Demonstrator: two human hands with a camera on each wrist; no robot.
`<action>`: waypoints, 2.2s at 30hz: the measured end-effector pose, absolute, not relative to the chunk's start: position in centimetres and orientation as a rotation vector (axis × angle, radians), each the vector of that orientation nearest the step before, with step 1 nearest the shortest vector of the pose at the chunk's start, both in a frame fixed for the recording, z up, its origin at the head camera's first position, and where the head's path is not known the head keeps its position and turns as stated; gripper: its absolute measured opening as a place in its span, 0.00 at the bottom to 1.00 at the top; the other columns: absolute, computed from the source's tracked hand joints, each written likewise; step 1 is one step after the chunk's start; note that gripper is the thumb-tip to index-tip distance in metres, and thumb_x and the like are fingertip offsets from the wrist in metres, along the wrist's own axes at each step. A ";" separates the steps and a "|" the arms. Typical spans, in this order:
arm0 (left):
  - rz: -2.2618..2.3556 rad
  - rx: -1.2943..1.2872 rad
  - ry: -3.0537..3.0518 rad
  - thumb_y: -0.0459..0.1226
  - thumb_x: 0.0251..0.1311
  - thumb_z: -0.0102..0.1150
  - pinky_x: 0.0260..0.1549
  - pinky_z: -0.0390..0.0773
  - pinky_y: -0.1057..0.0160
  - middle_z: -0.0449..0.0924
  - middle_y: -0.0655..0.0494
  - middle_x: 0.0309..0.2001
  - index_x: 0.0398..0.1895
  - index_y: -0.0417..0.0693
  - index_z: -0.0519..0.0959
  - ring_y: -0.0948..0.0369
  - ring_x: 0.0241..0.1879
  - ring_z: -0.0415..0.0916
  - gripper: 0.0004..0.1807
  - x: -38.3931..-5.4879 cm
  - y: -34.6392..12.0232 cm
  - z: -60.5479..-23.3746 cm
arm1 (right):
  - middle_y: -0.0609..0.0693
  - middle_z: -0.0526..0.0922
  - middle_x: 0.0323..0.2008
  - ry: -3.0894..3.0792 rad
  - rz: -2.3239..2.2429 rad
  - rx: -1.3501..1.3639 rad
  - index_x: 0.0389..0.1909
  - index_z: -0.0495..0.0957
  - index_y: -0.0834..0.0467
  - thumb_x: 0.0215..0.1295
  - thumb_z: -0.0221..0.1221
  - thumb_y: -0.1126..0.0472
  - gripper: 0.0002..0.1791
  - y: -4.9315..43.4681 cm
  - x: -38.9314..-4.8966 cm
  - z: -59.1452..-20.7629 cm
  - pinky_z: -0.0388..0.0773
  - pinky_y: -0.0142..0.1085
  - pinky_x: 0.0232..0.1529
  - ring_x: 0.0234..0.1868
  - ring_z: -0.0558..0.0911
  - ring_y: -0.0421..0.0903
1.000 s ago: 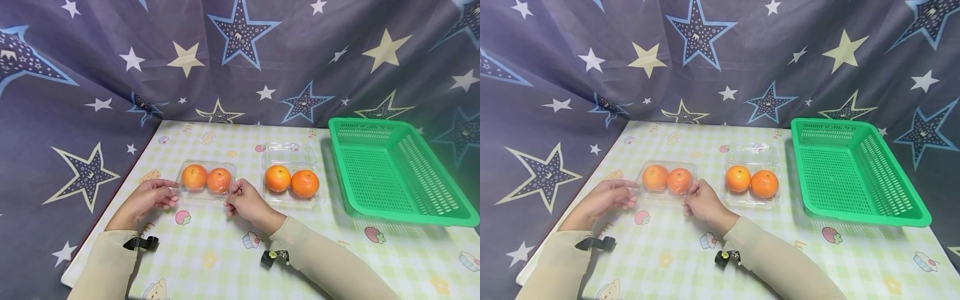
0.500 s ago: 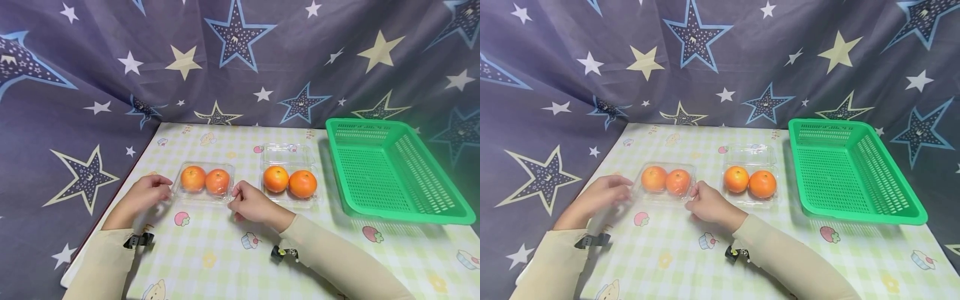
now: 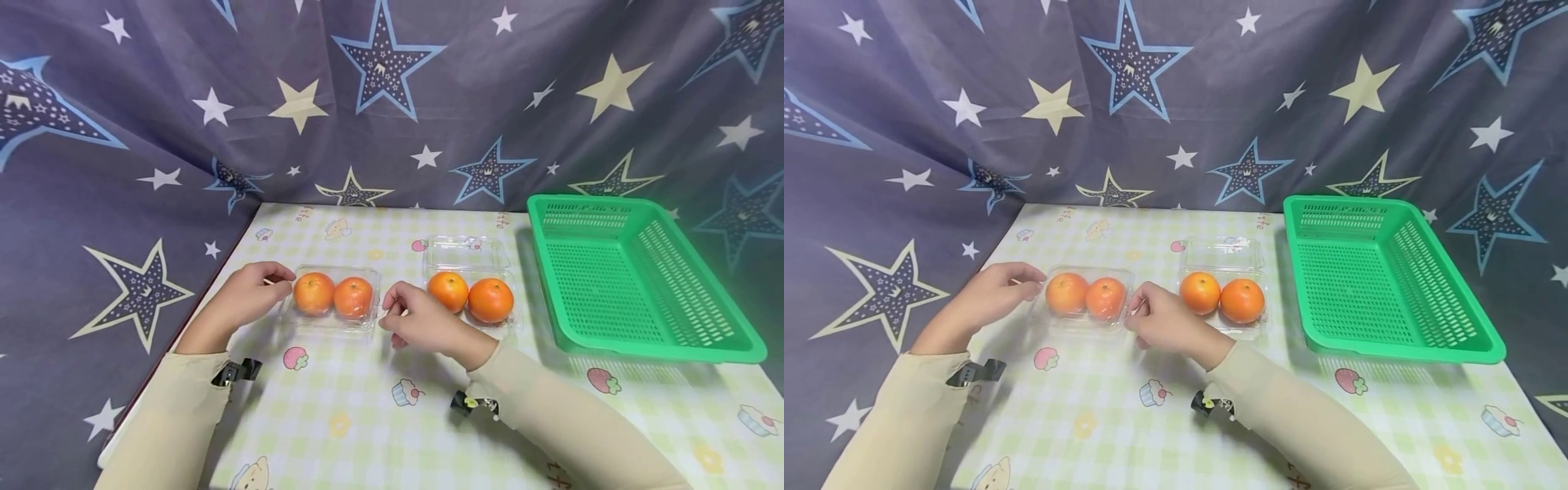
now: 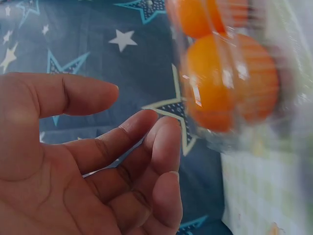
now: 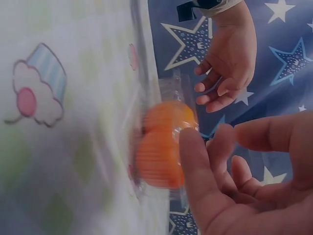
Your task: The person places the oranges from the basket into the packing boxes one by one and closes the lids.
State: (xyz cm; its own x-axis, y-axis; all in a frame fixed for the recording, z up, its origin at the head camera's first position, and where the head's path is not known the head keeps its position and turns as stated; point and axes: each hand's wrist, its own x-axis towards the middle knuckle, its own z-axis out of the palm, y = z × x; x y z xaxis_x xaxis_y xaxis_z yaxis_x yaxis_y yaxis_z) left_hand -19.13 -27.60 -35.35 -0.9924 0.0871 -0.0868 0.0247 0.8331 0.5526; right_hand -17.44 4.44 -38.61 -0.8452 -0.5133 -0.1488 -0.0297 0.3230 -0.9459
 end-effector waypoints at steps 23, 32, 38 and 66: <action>1.047 0.282 2.902 0.44 0.69 0.58 0.58 0.74 0.49 0.86 0.51 0.49 0.57 0.48 0.81 0.52 0.52 0.81 0.17 -20.1 -21.3 -32.1 | 0.53 0.77 0.28 2.318 -1.760 -0.330 0.42 0.74 0.62 0.67 0.62 0.66 0.07 8.6 -19.5 -35.8 0.82 0.38 0.30 0.28 0.80 0.53; 1.236 0.381 2.795 0.39 0.69 0.59 0.62 0.75 0.49 0.85 0.51 0.55 0.60 0.47 0.80 0.53 0.56 0.82 0.18 -19.6 -18.6 -31.0 | 0.53 0.77 0.34 2.386 -1.788 -0.309 0.43 0.75 0.61 0.67 0.60 0.64 0.08 10.6 -20.1 -36.0 0.77 0.33 0.33 0.34 0.76 0.51; 1.261 0.418 2.822 0.39 0.68 0.60 0.61 0.77 0.51 0.82 0.54 0.58 0.62 0.49 0.78 0.55 0.58 0.80 0.20 -19.4 -16.8 -30.5 | 0.54 0.76 0.37 2.441 -1.789 -0.276 0.46 0.75 0.63 0.66 0.59 0.64 0.10 12.1 -20.5 -36.3 0.75 0.32 0.37 0.38 0.75 0.52; 1.396 0.352 2.829 0.48 0.70 0.58 0.67 0.73 0.52 0.75 0.51 0.68 0.70 0.45 0.72 0.53 0.68 0.73 0.29 -21.6 -8.8 -33.3 | 0.59 0.78 0.48 2.662 -1.626 0.019 0.51 0.75 0.63 0.70 0.59 0.58 0.15 15.4 -22.4 -37.4 0.73 0.44 0.57 0.51 0.75 0.56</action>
